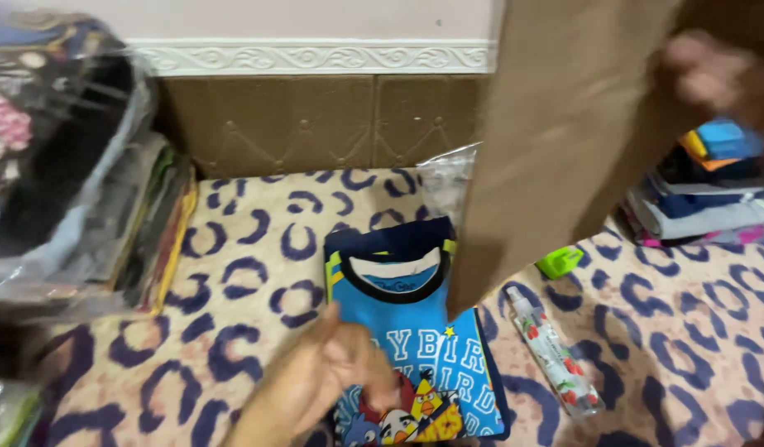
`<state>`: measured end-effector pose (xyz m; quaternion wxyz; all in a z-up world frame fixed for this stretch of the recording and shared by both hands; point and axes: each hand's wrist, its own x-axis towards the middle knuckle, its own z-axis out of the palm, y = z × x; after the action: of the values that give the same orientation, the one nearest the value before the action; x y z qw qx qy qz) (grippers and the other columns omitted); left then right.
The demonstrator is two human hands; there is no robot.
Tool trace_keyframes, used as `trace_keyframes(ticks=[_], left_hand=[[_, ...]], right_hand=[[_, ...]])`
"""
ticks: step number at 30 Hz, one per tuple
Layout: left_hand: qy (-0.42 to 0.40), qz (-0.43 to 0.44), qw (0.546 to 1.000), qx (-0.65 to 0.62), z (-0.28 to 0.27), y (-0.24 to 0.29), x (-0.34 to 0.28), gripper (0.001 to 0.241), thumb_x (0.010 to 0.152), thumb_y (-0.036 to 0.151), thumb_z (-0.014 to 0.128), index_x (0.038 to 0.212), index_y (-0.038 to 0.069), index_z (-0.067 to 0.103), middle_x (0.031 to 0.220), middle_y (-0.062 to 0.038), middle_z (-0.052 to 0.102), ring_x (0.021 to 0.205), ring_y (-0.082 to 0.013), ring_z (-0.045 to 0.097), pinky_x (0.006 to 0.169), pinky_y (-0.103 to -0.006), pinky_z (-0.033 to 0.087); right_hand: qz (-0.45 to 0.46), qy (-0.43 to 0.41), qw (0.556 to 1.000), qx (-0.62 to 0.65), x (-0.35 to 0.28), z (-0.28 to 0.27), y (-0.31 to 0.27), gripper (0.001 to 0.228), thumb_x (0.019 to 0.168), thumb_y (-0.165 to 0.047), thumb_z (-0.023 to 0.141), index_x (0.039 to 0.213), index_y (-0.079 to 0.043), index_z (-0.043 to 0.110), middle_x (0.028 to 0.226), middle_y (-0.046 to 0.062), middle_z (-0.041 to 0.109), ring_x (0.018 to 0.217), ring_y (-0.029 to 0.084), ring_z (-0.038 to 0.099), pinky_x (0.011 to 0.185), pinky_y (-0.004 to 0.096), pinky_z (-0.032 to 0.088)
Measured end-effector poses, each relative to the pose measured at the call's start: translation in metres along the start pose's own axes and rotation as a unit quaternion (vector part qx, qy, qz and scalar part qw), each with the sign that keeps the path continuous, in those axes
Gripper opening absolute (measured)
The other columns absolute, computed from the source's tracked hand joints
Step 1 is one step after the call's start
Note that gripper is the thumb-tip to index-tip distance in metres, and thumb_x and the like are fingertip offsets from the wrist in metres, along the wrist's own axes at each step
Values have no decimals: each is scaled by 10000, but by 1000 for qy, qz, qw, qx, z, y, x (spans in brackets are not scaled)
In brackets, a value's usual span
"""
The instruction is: The person folds a variety of children's clothing items, including shorts, t-shirts, and pants, on a leopard-print surface. They handle each item individually, folding them neatly and stacking them into a pile.
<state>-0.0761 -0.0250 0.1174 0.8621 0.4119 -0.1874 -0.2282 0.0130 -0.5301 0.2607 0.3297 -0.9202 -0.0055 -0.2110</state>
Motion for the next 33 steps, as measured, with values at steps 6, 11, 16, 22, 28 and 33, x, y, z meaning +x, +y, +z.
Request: trace_keyframes(ticks=[6,11,16,22,28,33], left_hand=[[-67,-177,955,-227,8,16,48,1189,888,908,13,1518,-16,416,1422,-357,509,1245,-493,553,987,-530,507],[254,-168,952,-26,2,39,53,778,830,485,546,1419,-23,546,1300,-268,634,1000,-295,628,825,-385,518],[251,-217,939,90,-66,-22,42,354,938,195,677,1165,-64,592,875,-170,690,612,-197,655,494,-280,555],[258,-105,917,285,-69,-52,49,397,968,118,563,1348,6,585,1183,-114,748,937,-157,707,779,-252,553],[206,-12,920,333,-58,-53,31,451,952,103,557,1392,11,534,1143,-95,720,900,-146,658,761,-250,516],[238,-90,914,317,-77,-65,27,616,862,31,625,1452,-19,453,1066,-199,762,821,-215,753,624,-259,577]], right_hand=[[-104,-65,895,429,-99,83,-180,266,1104,-309,468,1229,-89,386,1422,260,622,1248,300,713,1050,302,645],[-40,-178,898,401,-174,124,-98,303,982,-355,573,841,-96,638,1036,215,786,1011,326,779,944,532,619],[204,-200,833,474,-250,201,-22,84,857,31,653,890,101,685,1118,308,783,909,332,744,750,448,629],[168,-136,905,367,-265,200,-32,191,798,127,711,968,41,705,1137,158,790,755,177,613,682,294,484],[90,-105,945,298,-298,179,-33,224,729,133,736,925,25,715,1030,124,749,844,162,682,725,257,540],[139,-147,930,308,-310,188,-35,227,727,150,705,902,17,761,1119,146,778,995,204,698,753,296,514]])
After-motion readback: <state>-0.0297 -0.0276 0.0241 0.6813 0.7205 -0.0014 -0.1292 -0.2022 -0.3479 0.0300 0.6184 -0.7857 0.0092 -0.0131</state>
